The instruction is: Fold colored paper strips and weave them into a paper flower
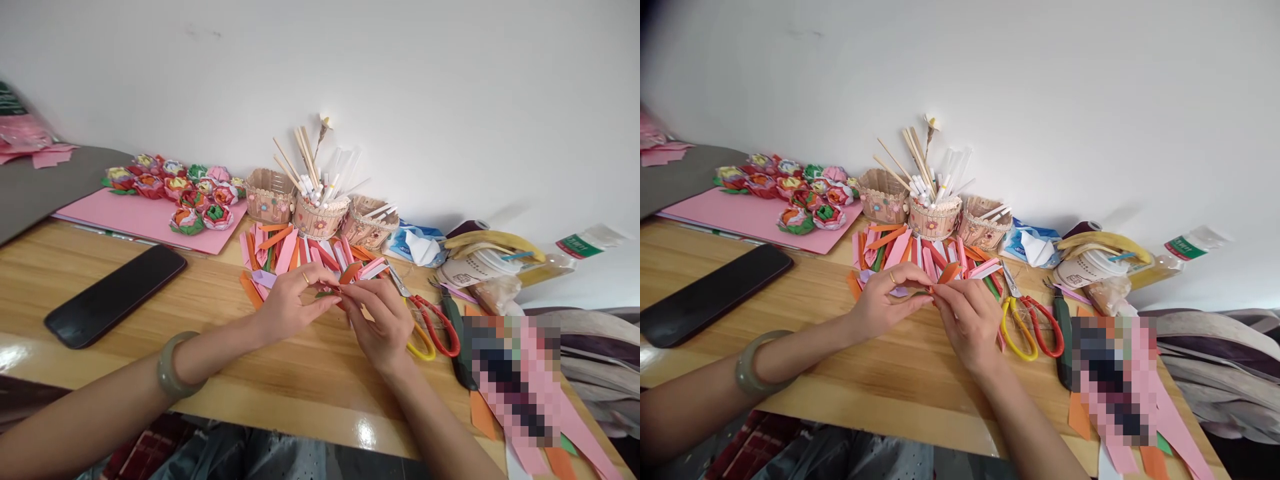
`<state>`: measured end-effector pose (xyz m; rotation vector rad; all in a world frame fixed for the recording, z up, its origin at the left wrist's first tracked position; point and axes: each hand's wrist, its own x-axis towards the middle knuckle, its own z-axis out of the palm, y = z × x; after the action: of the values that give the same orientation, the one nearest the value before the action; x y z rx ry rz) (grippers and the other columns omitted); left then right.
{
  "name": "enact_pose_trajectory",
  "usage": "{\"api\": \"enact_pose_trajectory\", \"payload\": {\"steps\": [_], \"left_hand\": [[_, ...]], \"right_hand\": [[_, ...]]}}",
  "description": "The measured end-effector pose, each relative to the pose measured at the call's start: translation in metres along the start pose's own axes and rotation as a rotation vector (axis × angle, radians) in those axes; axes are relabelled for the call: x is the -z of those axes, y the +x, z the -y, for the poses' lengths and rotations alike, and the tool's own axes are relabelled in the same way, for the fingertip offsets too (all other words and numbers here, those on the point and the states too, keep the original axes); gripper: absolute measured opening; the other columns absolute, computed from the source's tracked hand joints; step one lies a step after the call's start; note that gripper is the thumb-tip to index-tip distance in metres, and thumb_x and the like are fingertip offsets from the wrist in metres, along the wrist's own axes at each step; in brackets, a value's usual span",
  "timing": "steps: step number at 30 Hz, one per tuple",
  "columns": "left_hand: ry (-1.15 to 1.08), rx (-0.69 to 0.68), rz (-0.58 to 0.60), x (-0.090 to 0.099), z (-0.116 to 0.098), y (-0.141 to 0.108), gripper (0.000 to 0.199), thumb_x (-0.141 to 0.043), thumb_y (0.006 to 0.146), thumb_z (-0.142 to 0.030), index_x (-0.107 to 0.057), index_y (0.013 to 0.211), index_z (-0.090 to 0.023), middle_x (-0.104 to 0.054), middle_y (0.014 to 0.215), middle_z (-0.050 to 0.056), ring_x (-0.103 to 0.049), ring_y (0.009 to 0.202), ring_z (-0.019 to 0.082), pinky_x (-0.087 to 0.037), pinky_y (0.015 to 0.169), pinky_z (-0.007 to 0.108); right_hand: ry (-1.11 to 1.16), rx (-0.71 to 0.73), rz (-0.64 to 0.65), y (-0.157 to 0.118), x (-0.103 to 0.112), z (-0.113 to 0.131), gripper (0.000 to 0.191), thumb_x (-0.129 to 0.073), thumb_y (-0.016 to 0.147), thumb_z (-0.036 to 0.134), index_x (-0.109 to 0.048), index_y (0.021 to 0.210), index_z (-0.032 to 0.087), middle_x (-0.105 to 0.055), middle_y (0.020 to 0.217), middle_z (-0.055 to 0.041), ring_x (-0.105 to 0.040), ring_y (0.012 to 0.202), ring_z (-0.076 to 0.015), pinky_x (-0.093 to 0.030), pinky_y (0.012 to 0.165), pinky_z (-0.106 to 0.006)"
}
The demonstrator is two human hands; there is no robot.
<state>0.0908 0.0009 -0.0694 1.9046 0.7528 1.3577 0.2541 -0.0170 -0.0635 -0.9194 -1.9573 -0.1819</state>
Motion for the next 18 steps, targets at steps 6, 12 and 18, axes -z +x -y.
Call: {"api": "enact_pose_trajectory", "payload": {"steps": [6,12,18], "left_hand": [[0.002,-0.005,0.028,-0.0004,-0.0008,0.0013,0.01,-0.059,0.075,-0.016,-0.054,0.083,-0.017,-0.06,0.082,0.005,-0.057,0.079,0.015,-0.046,0.073,0.029],[0.022,-0.073,0.01,0.0002,-0.0052,0.0043,0.009,-0.06,0.073,-0.014,-0.052,0.075,-0.018,-0.054,0.08,0.003,-0.055,0.079,0.015,-0.046,0.071,0.03],[0.02,-0.106,0.005,0.0006,-0.0068,0.0035,0.011,-0.062,0.071,-0.014,-0.052,0.073,-0.018,-0.054,0.085,0.005,-0.056,0.081,0.015,-0.047,0.073,0.031]], "right_hand": [[0.139,-0.152,0.081,0.0023,-0.0019,0.0021,0.017,-0.059,0.078,0.014,-0.058,0.094,0.021,-0.061,0.084,-0.0058,-0.059,0.071,-0.0133,-0.05,0.059,-0.026],[0.069,-0.04,0.044,0.0017,-0.0011,0.0026,0.021,-0.057,0.077,0.009,-0.059,0.094,0.021,-0.064,0.081,-0.0054,-0.061,0.074,-0.0146,-0.05,0.062,-0.026],[-0.013,0.069,-0.014,-0.0005,-0.0001,-0.0005,0.025,-0.059,0.076,0.01,-0.061,0.097,0.023,-0.066,0.079,-0.0039,-0.062,0.068,-0.0148,-0.048,0.059,-0.026]]}}
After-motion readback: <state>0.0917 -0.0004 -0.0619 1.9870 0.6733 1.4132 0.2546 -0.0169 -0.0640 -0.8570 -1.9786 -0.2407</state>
